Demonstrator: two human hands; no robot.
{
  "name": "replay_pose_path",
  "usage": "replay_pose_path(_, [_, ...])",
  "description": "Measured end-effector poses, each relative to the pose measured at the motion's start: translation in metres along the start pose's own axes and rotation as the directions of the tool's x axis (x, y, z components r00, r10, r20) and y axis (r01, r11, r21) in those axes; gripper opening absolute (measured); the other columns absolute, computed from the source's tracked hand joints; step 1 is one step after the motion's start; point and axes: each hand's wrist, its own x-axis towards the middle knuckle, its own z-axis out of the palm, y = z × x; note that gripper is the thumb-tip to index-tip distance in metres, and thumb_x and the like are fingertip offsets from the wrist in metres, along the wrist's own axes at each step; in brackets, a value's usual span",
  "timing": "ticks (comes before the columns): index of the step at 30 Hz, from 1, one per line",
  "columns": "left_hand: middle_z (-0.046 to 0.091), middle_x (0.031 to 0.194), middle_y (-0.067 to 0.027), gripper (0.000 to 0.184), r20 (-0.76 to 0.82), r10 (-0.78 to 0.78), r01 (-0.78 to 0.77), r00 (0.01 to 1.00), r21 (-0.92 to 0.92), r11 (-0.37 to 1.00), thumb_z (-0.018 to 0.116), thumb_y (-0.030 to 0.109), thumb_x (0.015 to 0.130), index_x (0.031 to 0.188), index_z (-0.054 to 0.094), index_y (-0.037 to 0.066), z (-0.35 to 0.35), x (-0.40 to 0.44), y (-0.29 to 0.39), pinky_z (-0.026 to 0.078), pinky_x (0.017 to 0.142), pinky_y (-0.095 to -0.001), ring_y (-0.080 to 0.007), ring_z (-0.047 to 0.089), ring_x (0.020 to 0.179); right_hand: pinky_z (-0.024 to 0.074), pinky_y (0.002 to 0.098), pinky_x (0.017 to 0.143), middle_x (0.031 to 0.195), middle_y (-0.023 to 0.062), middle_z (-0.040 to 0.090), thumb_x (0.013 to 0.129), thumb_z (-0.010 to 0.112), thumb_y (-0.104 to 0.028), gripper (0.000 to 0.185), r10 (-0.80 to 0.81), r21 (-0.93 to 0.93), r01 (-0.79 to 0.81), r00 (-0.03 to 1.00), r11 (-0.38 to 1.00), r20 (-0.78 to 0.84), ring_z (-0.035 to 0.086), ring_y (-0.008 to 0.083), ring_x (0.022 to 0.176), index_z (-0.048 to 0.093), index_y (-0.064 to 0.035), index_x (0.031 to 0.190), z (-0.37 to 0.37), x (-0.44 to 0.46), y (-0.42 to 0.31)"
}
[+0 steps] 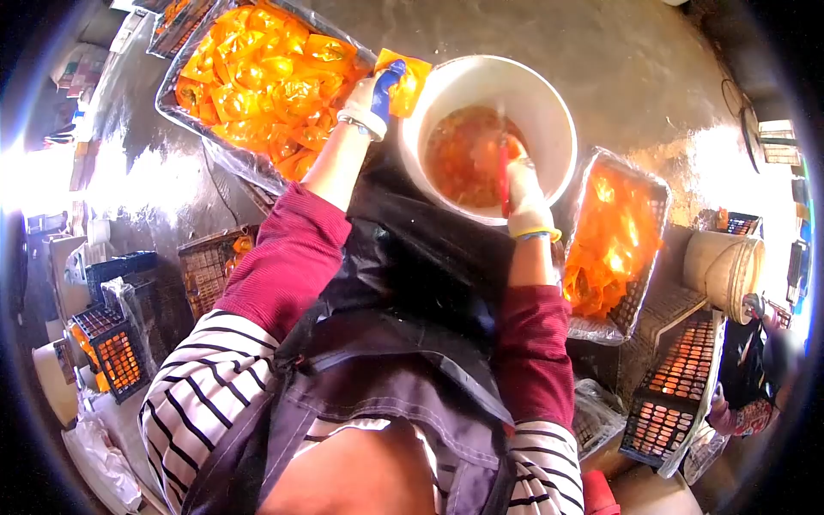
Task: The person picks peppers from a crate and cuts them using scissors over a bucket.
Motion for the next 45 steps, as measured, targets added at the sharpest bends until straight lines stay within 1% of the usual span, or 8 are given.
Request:
replay_pose_path(3, [0.065,0.098,-0.0076,0.047,0.191,0.036,0.037,0.981,-0.365,0.930,0.059,0.042,0.086,0.104,0.060,-0.002,0.010,-0.013,0.021,0.047,0.079,-0.0281,-0.0177,0.060,0.091,0.0499,0.0268,0.077,0.098,0.0100,0.061,0.086,0.061,-0.011,0.031,0.034,-0.143,-0.020,0.995,0.990,0.096,0.061,0.0169,0.089,0.053,0.0000,0.114,0.016,-0.001,0.003])
replay_pose_path(5, [0.063,0.101,-0.0055,0.044,0.407,0.054,0.323,0.912,-0.793,0.517,0.063,0.037,0.085,0.109,0.058,0.000,0.029,-0.020,0.028,0.047,0.081,-0.0262,-0.0155,0.059,0.093,0.0492,0.0268,0.083,0.100,0.0087,0.061,0.082,0.065,-0.006,0.033,0.067,-0.122,-0.050,0.988,0.991,0.139,0.060,0.0161,0.090,0.053,-0.0001,0.113,0.021,-0.007,-0.003])
replay_pose_path(17, [0.055,0.121,-0.0099,0.048,0.445,0.087,0.357,0.891,-0.806,0.472,0.053,0.037,0.090,0.125,0.049,0.004,0.055,-0.045,0.028,0.041,0.096,-0.0297,-0.0191,0.051,0.112,0.0427,0.0245,0.044,0.067,0.0099,0.065,0.086,0.062,-0.030,0.027,0.153,-0.522,-0.134,0.988,0.842,-0.008,0.055,0.0124,0.048,0.058,-0.0060,0.100,0.035,-0.014,-0.024])
replay_pose_path(31, [0.060,0.102,-0.0134,0.031,0.494,-0.312,0.493,0.812,-0.293,0.819,0.062,0.018,0.086,0.109,0.057,-0.003,0.091,-0.020,-0.034,0.056,0.074,-0.0350,-0.0224,0.060,0.092,0.0412,0.0305,0.063,0.078,0.0053,0.060,0.079,0.067,-0.045,0.048,0.079,-0.887,-0.147,0.989,0.438,-0.124,0.052,0.0151,0.070,0.059,-0.0020,0.100,0.015,0.017,0.024])
replay_pose_path(32, [0.061,0.099,-0.0116,0.031,0.502,-0.145,0.058,0.853,0.184,0.981,0.058,0.024,0.089,0.106,0.059,-0.002,0.097,-0.004,-0.053,0.052,0.074,-0.0300,-0.0176,0.059,0.090,0.0414,0.0301,0.064,0.080,0.0052,0.061,0.079,0.067,-0.044,0.048,0.092,-0.867,-0.145,0.989,0.477,-0.115,0.053,0.0149,0.072,0.059,-0.0024,0.100,0.010,0.023,0.032])
replay_pose_path(35, [0.062,0.095,-0.0082,0.030,0.391,-0.063,-0.125,0.918,0.436,0.891,0.055,0.026,0.090,0.103,0.062,-0.001,0.099,-0.004,-0.058,0.047,0.073,-0.0262,-0.0128,0.058,0.084,0.0422,0.0287,0.066,0.084,0.0053,0.062,0.080,0.067,-0.043,0.045,0.161,-0.786,-0.182,0.981,0.591,-0.107,0.054,0.0145,0.076,0.058,-0.0039,0.102,-0.004,0.037,0.051])
replay_pose_path(42, [0.061,0.109,-0.0177,0.033,0.482,-0.101,-0.156,0.870,0.465,0.871,0.046,0.029,0.092,0.108,0.061,0.005,0.120,0.012,-0.075,0.047,0.083,-0.0342,-0.0280,0.060,0.099,0.0456,0.0286,0.068,0.087,0.0071,0.063,0.085,0.062,-0.029,0.034,0.134,-0.607,-0.105,0.991,0.788,0.002,0.057,0.0164,0.076,0.058,-0.0038,0.108,-0.029,0.056,0.076])
replay_pose_path(45, [0.062,0.106,-0.0166,0.032,0.554,0.004,-0.414,0.833,0.619,0.667,0.046,0.029,0.092,0.106,0.062,0.006,0.135,0.026,-0.093,0.048,0.082,-0.0338,-0.0270,0.061,0.096,0.0471,0.0313,0.067,0.091,0.0090,0.065,0.084,0.062,-0.028,0.035,0.135,-0.831,-0.119,0.989,0.543,-0.053,0.059,0.0200,0.074,0.058,-0.0031,0.110,-0.003,0.037,0.037])
